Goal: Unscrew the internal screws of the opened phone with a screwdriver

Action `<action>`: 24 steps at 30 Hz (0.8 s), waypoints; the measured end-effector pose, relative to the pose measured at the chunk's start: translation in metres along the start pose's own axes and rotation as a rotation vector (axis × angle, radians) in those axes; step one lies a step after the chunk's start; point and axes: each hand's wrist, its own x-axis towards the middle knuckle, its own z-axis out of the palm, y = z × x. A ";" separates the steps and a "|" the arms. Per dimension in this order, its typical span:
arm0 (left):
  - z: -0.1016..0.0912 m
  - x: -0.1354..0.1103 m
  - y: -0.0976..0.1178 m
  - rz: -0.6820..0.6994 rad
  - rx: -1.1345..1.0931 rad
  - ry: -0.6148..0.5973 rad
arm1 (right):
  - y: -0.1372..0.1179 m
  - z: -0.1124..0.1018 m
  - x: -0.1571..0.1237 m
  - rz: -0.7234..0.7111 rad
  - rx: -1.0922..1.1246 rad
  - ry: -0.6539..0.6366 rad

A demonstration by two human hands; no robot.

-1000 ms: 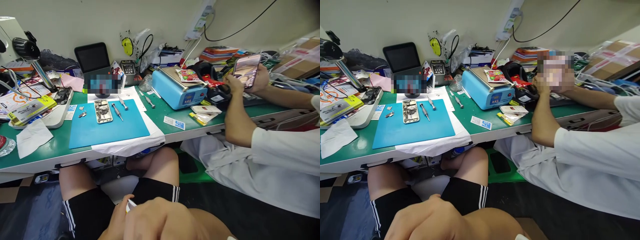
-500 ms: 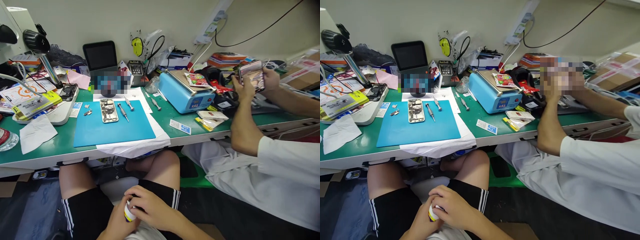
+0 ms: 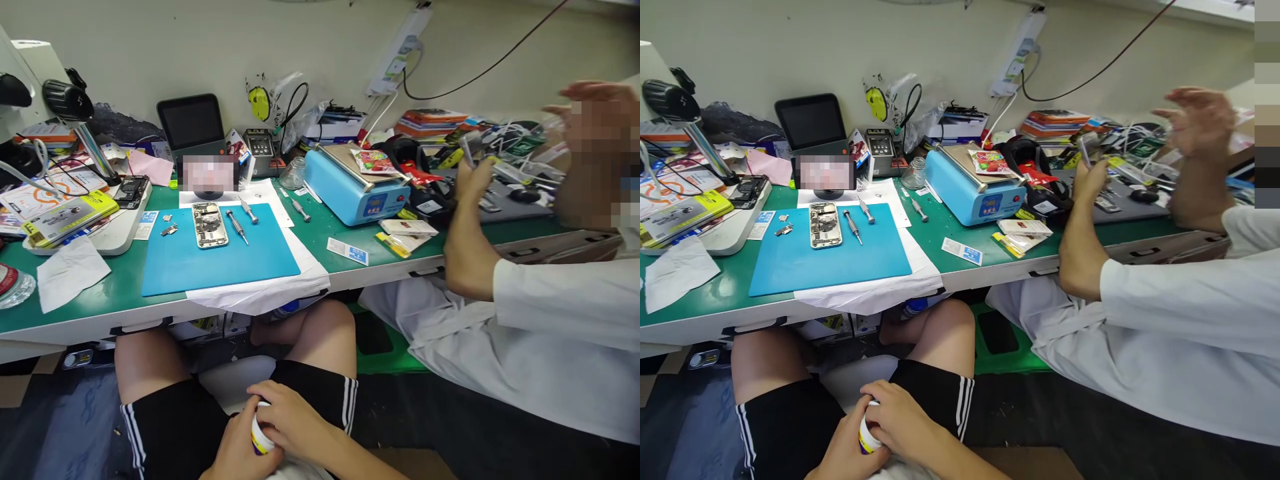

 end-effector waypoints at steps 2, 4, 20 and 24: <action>0.003 -0.002 -0.002 -0.011 0.014 -0.012 | 0.003 0.004 0.001 -0.019 0.013 -0.049; 0.006 -0.003 -0.006 -0.027 0.028 -0.023 | 0.007 0.009 0.002 -0.028 0.026 -0.093; -0.010 0.001 0.003 0.017 -0.056 0.079 | -0.014 -0.039 -0.004 -0.117 0.219 0.046; -0.027 0.004 0.019 0.101 -0.111 0.121 | -0.040 -0.082 -0.012 -0.245 0.358 0.250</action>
